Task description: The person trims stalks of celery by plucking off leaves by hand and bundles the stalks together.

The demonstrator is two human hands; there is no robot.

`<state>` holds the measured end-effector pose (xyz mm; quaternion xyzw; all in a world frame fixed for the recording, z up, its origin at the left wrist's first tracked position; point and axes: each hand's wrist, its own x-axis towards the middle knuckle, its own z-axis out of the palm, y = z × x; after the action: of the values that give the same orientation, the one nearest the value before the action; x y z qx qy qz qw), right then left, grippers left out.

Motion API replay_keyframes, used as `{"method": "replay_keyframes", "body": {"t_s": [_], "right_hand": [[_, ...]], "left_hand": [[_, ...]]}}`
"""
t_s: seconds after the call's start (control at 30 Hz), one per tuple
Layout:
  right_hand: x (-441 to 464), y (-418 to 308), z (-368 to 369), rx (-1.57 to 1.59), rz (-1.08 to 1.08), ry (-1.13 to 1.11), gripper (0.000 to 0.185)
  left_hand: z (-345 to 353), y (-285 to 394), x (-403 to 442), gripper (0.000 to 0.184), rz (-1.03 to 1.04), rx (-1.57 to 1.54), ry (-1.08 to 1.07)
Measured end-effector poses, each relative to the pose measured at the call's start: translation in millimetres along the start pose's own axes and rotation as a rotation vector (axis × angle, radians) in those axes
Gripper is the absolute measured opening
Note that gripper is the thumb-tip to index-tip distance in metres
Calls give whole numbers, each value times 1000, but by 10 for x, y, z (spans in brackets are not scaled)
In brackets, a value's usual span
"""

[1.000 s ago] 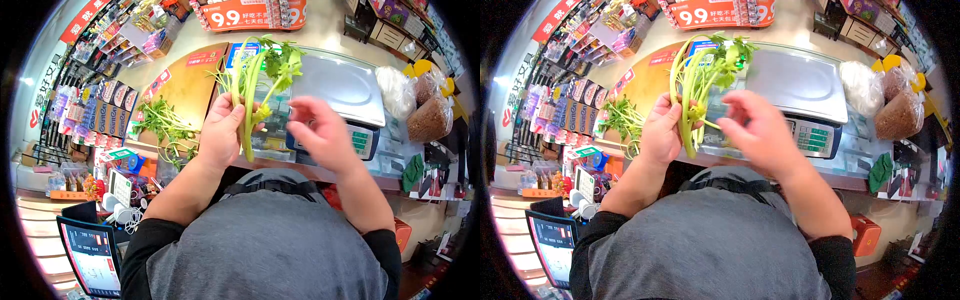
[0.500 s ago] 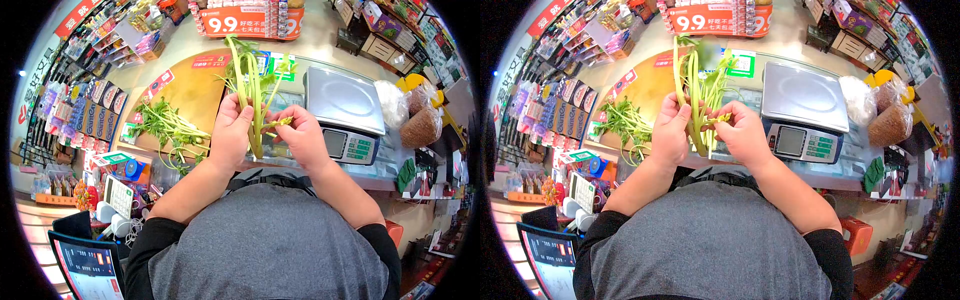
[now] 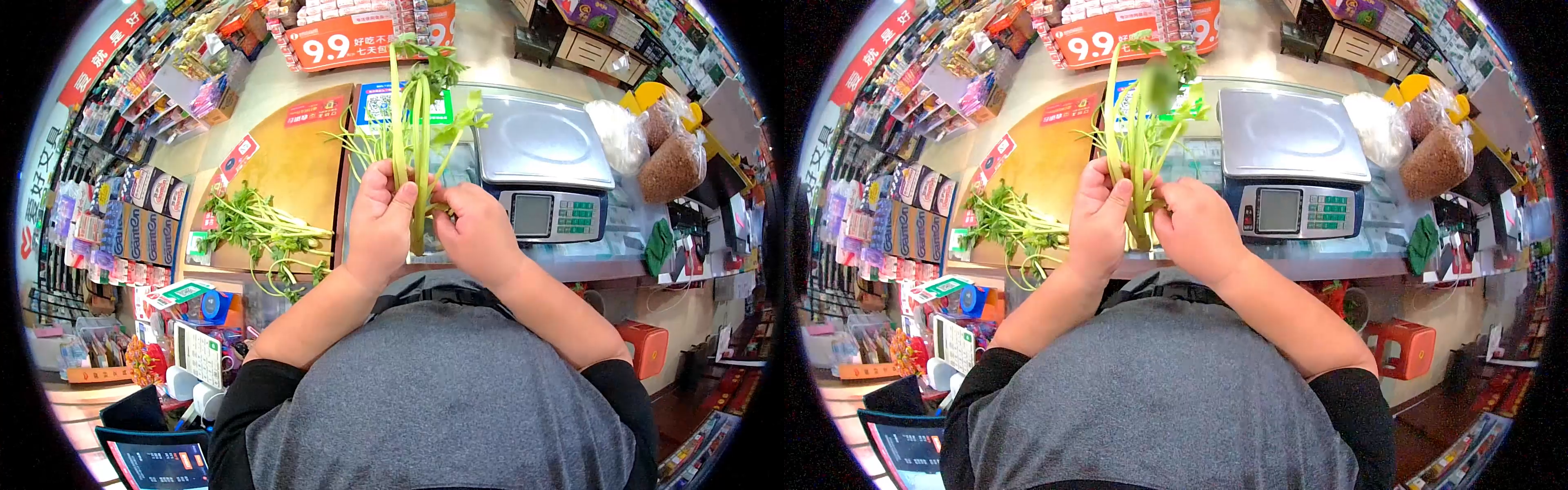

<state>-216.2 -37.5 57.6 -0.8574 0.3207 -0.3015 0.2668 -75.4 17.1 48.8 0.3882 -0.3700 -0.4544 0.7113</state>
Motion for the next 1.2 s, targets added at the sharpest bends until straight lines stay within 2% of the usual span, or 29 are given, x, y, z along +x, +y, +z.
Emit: {"method": "replay_keyframes", "body": {"t_s": [0.1, 0.2, 0.3, 0.6, 0.7, 0.9, 1.0, 1.1, 1.2], "right_hand": [[-25, 39, 44, 258, 172, 65, 21], [-31, 108, 75, 619, 432, 14, 12], [-42, 69, 47, 855, 563, -2, 9], [-61, 153, 130, 1261, 570, 33, 12], [-33, 141, 121, 1152, 574, 38, 10], [-10, 243, 128, 469, 188, 123, 12], [-23, 264, 144, 456, 222, 113, 15], [-14, 427, 239, 572, 469, 73, 11], [11, 522, 93, 1196, 743, 48, 7]], "left_hand": [[48, 10, -21, 16, -18, -13, 24], [48, -19, -20, 17, -10, -20, 7], [75, -13, -10, 17, -51, -46, 73], [33, -65, 40, 18, -148, -257, 175], [31, -85, 49, 18, -143, -238, 176], [81, -52, 17, 15, -158, -190, 184], [72, -97, 13, 16, -132, -160, 193], [58, -64, -3, 16, -161, -147, 226], [9, -65, 3, 16, -138, -107, 230]]}}
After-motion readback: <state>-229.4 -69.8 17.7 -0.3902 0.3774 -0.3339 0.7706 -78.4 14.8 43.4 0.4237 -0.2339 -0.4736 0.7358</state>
